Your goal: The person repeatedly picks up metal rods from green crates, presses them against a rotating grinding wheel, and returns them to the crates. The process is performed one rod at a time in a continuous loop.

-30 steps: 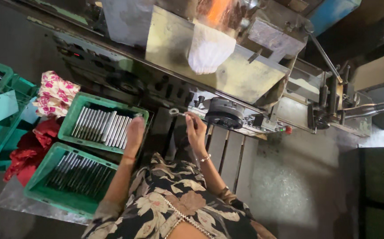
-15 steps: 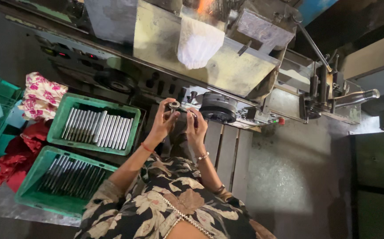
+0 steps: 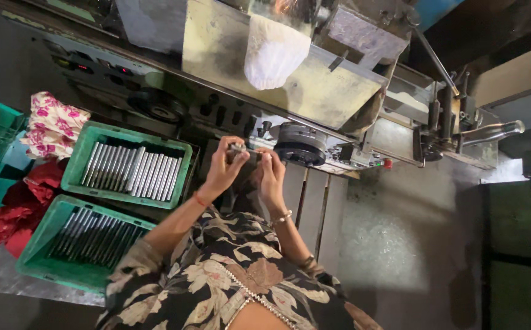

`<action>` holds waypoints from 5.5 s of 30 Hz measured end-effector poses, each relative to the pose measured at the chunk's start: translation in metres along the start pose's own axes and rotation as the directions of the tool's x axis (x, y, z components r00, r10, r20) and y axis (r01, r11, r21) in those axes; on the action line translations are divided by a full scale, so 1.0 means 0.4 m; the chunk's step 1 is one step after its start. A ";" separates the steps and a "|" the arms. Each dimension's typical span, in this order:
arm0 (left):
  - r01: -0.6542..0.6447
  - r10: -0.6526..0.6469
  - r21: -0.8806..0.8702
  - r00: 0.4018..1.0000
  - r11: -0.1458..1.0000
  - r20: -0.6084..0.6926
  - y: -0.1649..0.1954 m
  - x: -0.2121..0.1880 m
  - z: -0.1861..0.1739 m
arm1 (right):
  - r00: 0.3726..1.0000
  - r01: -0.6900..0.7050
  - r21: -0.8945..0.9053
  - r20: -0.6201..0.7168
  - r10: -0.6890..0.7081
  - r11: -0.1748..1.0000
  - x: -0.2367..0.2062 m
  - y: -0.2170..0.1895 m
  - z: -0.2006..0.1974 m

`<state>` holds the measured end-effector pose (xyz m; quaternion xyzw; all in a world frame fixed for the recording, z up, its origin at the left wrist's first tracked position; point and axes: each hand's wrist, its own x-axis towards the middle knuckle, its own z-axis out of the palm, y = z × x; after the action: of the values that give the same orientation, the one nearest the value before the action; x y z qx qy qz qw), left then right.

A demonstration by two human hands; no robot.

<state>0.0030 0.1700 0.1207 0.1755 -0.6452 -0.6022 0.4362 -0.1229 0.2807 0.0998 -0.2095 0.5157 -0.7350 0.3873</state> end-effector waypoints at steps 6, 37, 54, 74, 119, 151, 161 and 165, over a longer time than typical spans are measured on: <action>-0.617 0.432 0.392 0.773 0.682 0.465 0.051 0.011 -0.085 | 0.580 -0.791 0.076 0.412 0.703 0.608 0.059 0.000 -0.099; 0.248 -0.255 -0.133 0.966 0.960 -0.042 0.091 0.050 0.013 | 0.472 0.881 -0.432 0.767 -0.435 0.195 0.138 -0.168 0.004; 0.015 -0.023 0.049 0.985 0.999 0.169 0.149 0.362 0.158 | 0.554 0.796 -0.552 0.496 -0.668 0.250 0.295 -0.284 -0.101; 0.560 -0.751 -0.530 0.605 0.637 -0.264 -0.427 1.408 0.344 | 0.757 -0.289 -0.946 -0.134 -0.639 -0.145 0.932 -0.795 -1.070; 0.268 -0.666 -0.747 0.684 0.609 -0.298 -0.575 1.480 0.331 | 0.554 -0.433 -0.901 -0.270 -0.788 0.004 0.993 -0.674 -1.202; 0.119 -0.668 -0.768 0.588 0.629 -0.456 -0.560 1.500 0.318 | 0.556 -0.194 -0.753 -0.613 -0.562 0.629 0.870 -0.644 -1.172; -0.182 -0.084 -0.624 0.924 0.760 -0.372 -0.290 1.353 0.315 | 0.201 -0.270 -0.061 -0.980 -0.006 0.961 0.442 -0.028 -1.016; 0.015 -0.126 -0.457 0.969 0.890 -0.214 -0.236 1.055 0.235 | 0.307 -0.270 0.215 -0.905 0.295 0.939 0.389 0.006 -0.957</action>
<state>-0.3333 -0.1090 0.1913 0.1638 -0.4239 -0.7256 0.5168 -0.4880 0.3859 -0.0623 0.3383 0.6629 -0.6499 0.1540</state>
